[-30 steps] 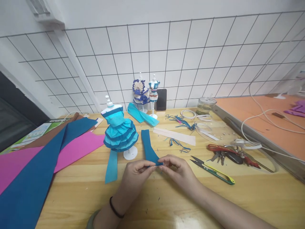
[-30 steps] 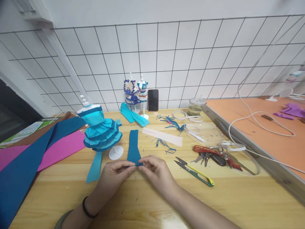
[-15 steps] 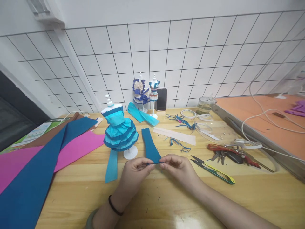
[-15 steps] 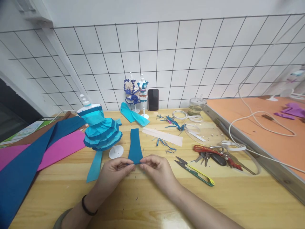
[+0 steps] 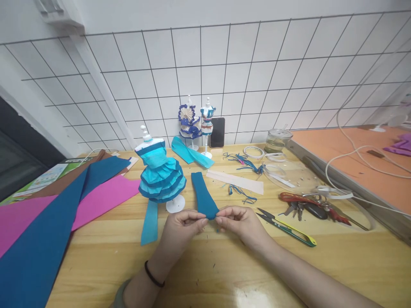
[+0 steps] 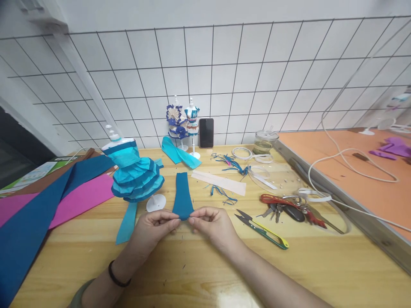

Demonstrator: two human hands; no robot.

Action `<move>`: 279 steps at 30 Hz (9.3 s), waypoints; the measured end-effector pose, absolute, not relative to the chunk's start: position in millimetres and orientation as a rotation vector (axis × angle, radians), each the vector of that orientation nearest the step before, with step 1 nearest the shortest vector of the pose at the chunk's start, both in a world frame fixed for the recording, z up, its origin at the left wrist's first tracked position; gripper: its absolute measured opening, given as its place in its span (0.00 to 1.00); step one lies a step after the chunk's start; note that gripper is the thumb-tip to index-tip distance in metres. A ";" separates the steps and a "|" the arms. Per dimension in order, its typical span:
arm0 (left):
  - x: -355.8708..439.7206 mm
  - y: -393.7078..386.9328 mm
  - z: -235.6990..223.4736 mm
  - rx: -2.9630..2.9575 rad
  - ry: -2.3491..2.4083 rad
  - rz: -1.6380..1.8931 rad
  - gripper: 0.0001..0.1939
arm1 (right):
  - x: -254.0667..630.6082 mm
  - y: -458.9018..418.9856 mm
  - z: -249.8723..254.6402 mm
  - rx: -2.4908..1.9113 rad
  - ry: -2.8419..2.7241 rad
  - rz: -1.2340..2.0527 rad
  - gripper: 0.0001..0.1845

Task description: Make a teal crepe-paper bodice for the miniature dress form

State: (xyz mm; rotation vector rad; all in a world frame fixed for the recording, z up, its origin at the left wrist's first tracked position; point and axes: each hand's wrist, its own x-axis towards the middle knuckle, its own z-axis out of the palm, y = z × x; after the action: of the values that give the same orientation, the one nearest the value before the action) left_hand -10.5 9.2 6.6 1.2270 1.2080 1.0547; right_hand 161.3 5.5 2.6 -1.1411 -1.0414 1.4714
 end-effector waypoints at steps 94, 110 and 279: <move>-16.1 5.1 7.7 2.066 1.277 1.079 0.06 | 164.8 4.6 -7.2 -1.014 -1.589 0.984 0.08; -17.5 7.0 7.5 2.142 1.303 1.009 0.06 | 166.0 4.0 -7.5 -1.018 -1.714 0.806 0.05; -10.3 7.7 0.2 1.561 1.256 0.858 0.08 | 160.7 3.1 -12.7 -1.207 -1.501 1.175 0.09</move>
State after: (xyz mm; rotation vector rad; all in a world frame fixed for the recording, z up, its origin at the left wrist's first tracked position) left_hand -10.3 7.7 0.2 1.5613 1.2560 0.8582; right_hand 160.7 3.1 -12.7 -1.2067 -1.5012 1.1754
